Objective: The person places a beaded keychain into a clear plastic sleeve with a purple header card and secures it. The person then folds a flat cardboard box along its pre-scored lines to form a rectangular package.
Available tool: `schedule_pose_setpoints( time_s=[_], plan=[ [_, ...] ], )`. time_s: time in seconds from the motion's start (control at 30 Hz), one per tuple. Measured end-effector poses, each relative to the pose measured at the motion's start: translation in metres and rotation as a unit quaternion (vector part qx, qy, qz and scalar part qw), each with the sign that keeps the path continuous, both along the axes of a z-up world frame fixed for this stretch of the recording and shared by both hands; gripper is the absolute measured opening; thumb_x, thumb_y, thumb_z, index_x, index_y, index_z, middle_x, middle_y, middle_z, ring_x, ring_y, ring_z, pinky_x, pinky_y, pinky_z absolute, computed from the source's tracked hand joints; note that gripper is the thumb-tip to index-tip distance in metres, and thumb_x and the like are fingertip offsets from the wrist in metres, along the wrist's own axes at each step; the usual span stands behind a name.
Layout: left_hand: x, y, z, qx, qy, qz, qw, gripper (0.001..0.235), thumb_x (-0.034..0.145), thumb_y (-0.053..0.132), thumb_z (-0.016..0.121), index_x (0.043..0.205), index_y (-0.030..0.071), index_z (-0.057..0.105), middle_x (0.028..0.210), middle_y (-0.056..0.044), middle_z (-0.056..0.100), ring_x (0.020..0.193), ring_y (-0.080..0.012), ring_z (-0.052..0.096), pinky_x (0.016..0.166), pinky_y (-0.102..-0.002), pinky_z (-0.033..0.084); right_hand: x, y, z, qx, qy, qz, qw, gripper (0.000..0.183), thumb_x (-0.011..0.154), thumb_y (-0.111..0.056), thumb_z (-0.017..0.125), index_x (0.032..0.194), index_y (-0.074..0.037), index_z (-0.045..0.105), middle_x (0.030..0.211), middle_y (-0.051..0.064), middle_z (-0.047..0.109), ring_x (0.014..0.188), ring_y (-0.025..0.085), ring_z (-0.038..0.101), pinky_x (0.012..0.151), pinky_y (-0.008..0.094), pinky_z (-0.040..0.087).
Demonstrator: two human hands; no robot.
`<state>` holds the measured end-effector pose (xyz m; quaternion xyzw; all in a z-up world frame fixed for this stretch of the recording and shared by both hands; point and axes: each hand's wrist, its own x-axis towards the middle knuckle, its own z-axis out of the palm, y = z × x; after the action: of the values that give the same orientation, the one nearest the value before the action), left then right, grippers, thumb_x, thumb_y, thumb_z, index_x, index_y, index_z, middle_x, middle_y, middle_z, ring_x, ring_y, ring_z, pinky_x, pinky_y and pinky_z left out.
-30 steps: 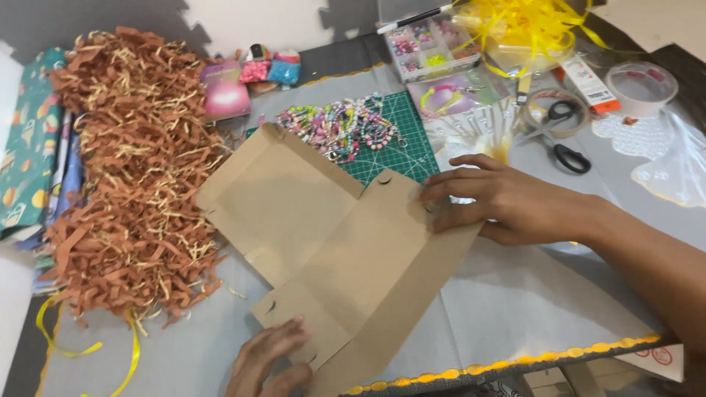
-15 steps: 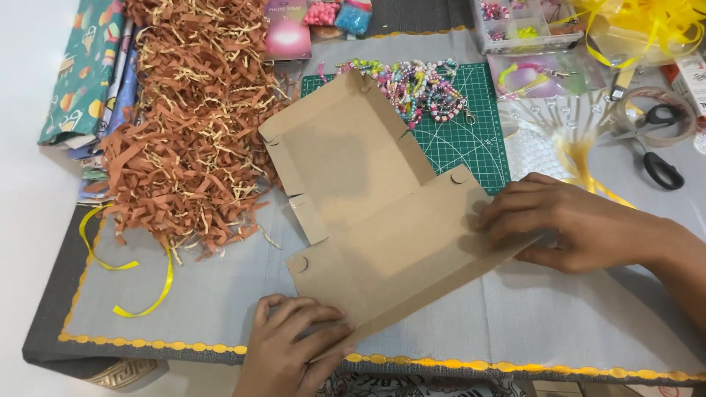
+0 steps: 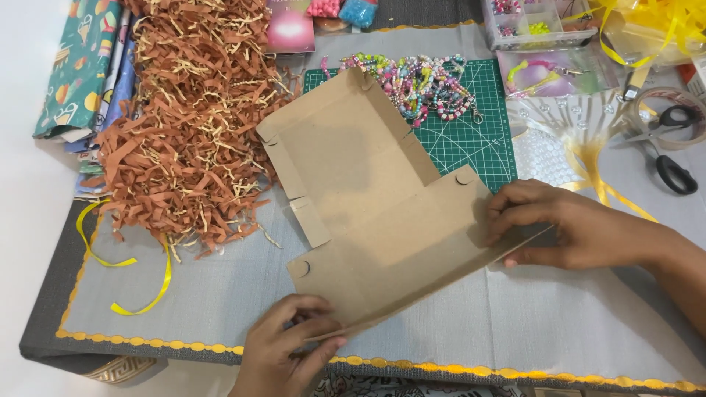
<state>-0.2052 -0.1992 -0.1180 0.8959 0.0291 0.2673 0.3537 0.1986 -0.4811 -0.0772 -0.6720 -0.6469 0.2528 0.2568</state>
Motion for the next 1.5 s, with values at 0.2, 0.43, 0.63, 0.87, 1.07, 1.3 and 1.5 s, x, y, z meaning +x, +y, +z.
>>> schedule_pose_setpoints(
  time_s=[0.2, 0.43, 0.63, 0.87, 1.07, 1.3, 1.5],
  plan=[
    [-0.007, -0.004, -0.003, -0.042, 0.028, 0.063, 0.997, 0.016, 0.096, 0.03, 0.09, 0.101, 0.015, 0.088, 0.09, 0.003, 0.089, 0.075, -0.016, 0.081, 0.069, -0.031, 0.061, 0.0, 0.001, 0.003, -0.013, 0.047, -0.049, 0.998, 0.026, 0.094, -0.037, 0.091, 0.111, -0.018, 0.096, 0.127, -0.002, 0.084, 0.113, 0.016, 0.085, 0.1, 0.036, 0.063],
    [-0.005, -0.01, -0.007, -0.121, 0.184, 0.238, 0.946, 0.052, 0.101, 0.034, 0.075, 0.151, 0.025, 0.065, 0.055, 0.009, 0.054, 0.05, -0.01, 0.058, 0.061, -0.029, 0.056, -0.012, 0.007, -0.023, -0.06, 0.015, -0.214, 0.975, 0.034, 0.094, -0.048, 0.089, 0.111, -0.02, 0.08, 0.088, -0.004, 0.078, 0.079, 0.012, 0.066, 0.07, 0.031, 0.054],
    [0.007, -0.013, -0.016, 0.006, 0.13, 0.262, 0.956, 0.059, 0.1, 0.036, 0.08, 0.155, 0.02, 0.062, 0.058, 0.013, 0.055, 0.046, -0.008, 0.053, 0.053, -0.03, 0.052, -0.031, 0.018, -0.023, -0.034, 0.025, -0.331, 0.943, 0.067, 0.085, -0.041, 0.101, 0.142, -0.025, 0.07, 0.07, 0.002, 0.05, 0.061, 0.018, 0.046, 0.063, 0.033, 0.039],
    [0.015, -0.006, -0.007, 0.188, 0.035, 0.187, 0.964, 0.035, 0.107, 0.019, 0.073, 0.141, 0.009, 0.074, 0.118, -0.012, 0.067, 0.107, -0.0331, 0.065, 0.094, -0.047, 0.056, -0.018, 0.008, -0.013, 0.041, 0.19, -0.238, 0.952, 0.071, 0.097, -0.013, 0.087, 0.161, -0.009, 0.057, 0.084, -0.002, 0.048, 0.078, 0.011, 0.047, 0.068, 0.027, 0.041],
    [0.042, -0.012, 0.014, 0.365, 0.1, -0.047, 0.924, 0.05, 0.097, 0.007, 0.058, 0.146, 0.016, 0.066, 0.16, -0.014, 0.062, 0.147, -0.0364, 0.058, 0.118, -0.055, 0.046, 0.004, -0.003, -0.004, -0.041, 0.117, -0.146, 0.982, 0.037, 0.089, -0.011, 0.091, 0.125, -0.017, 0.09, 0.171, 0.0, 0.05, 0.111, 0.017, 0.076, 0.102, 0.04, 0.062],
    [0.105, 0.004, 0.046, 0.356, 0.106, -0.224, 0.901, 0.021, 0.106, 0.016, 0.069, 0.126, 0.015, 0.071, 0.136, -0.013, 0.065, 0.125, -0.0337, 0.064, 0.101, -0.047, 0.051, -0.009, 0.002, -0.007, 0.027, 0.029, -0.129, 0.991, 0.07, 0.089, -0.01, 0.09, 0.153, -0.019, 0.064, 0.147, 0.003, 0.065, 0.13, 0.022, 0.066, 0.112, 0.038, 0.053],
    [0.147, 0.024, 0.036, 0.235, 0.065, -0.313, 0.918, 0.027, 0.117, 0.042, 0.066, 0.127, 0.017, 0.071, 0.129, -0.008, 0.065, 0.112, -0.0302, 0.062, 0.093, -0.048, 0.055, -0.018, 0.008, -0.005, 0.114, -0.117, -0.057, 0.985, 0.03, 0.099, -0.031, 0.083, 0.128, -0.023, 0.085, 0.144, 0.009, 0.07, 0.127, 0.028, 0.071, 0.111, 0.048, 0.048]
  ],
)
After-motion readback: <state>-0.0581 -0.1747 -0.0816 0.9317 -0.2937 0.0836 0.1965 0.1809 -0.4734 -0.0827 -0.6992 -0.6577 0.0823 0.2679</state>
